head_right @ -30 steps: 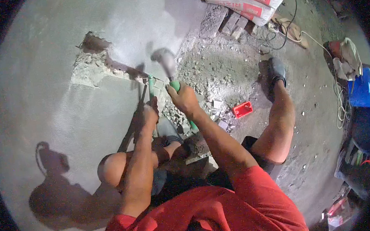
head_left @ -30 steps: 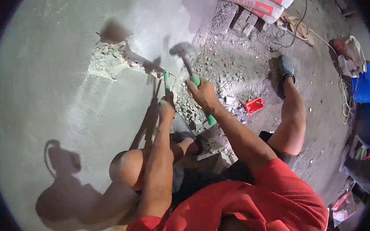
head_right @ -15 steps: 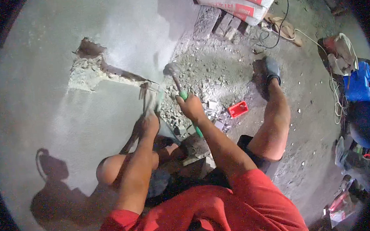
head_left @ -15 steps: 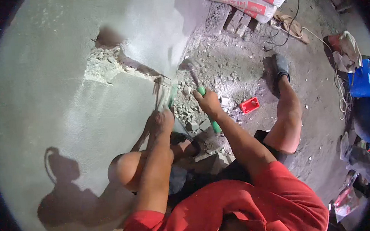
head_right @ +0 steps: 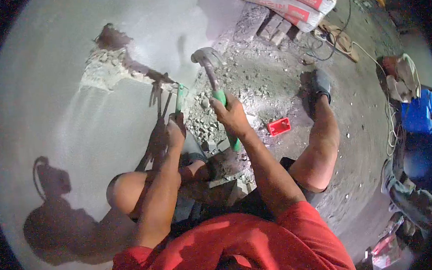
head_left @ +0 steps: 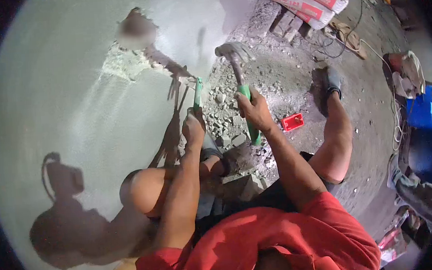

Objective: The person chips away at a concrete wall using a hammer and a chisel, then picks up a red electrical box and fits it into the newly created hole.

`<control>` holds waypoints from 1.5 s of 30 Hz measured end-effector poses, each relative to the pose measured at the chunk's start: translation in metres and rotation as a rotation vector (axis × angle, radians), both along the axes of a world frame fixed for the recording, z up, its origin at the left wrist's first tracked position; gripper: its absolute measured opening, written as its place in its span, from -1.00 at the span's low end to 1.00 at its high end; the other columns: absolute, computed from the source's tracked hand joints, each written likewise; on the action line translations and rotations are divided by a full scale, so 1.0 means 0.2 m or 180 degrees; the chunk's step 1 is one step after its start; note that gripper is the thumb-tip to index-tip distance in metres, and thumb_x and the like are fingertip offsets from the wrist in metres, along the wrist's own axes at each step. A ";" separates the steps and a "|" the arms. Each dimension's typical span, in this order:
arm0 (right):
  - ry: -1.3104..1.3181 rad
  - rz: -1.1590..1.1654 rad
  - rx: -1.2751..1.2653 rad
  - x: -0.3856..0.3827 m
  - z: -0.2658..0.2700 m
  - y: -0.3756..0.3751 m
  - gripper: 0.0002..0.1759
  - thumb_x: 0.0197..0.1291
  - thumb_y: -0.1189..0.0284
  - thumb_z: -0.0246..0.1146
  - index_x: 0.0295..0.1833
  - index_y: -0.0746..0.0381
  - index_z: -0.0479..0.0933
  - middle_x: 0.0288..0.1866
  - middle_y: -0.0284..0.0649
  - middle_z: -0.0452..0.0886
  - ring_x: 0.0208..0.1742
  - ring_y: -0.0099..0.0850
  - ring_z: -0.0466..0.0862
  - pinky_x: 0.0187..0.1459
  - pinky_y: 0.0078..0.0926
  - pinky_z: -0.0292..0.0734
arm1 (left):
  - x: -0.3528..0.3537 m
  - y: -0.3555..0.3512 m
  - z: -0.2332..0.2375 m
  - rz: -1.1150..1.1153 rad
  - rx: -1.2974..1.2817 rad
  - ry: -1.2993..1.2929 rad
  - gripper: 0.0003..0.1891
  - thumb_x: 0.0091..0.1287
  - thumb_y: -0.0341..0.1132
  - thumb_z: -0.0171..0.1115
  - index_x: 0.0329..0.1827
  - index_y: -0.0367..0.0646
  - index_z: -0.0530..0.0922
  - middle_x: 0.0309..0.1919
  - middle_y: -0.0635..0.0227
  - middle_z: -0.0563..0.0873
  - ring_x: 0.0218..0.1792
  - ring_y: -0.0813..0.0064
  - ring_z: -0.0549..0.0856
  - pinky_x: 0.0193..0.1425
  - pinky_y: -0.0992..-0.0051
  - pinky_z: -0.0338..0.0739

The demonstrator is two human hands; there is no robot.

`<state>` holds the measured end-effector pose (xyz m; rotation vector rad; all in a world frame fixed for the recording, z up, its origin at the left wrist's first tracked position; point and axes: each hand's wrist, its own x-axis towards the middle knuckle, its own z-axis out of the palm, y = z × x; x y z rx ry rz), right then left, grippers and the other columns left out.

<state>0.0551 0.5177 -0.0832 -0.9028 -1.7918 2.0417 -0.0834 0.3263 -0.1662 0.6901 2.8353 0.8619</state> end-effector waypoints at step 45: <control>0.1145 -0.0656 0.1029 -0.21 0.31 -0.09 -0.45 0.40 -0.07 0.13 -0.38 0.21 0.48 -0.61 -0.35 0.47 -0.61 -0.59 0.44 -0.56 -0.52 0.33 | -0.08 0.11 0.07 0.0642 0.0073 -0.0895 -0.45 0.50 0.11 -0.08 -0.20 -0.30 0.56 -0.32 -0.24 0.71 -0.18 -0.26 0.71 -0.12 -0.07 0.57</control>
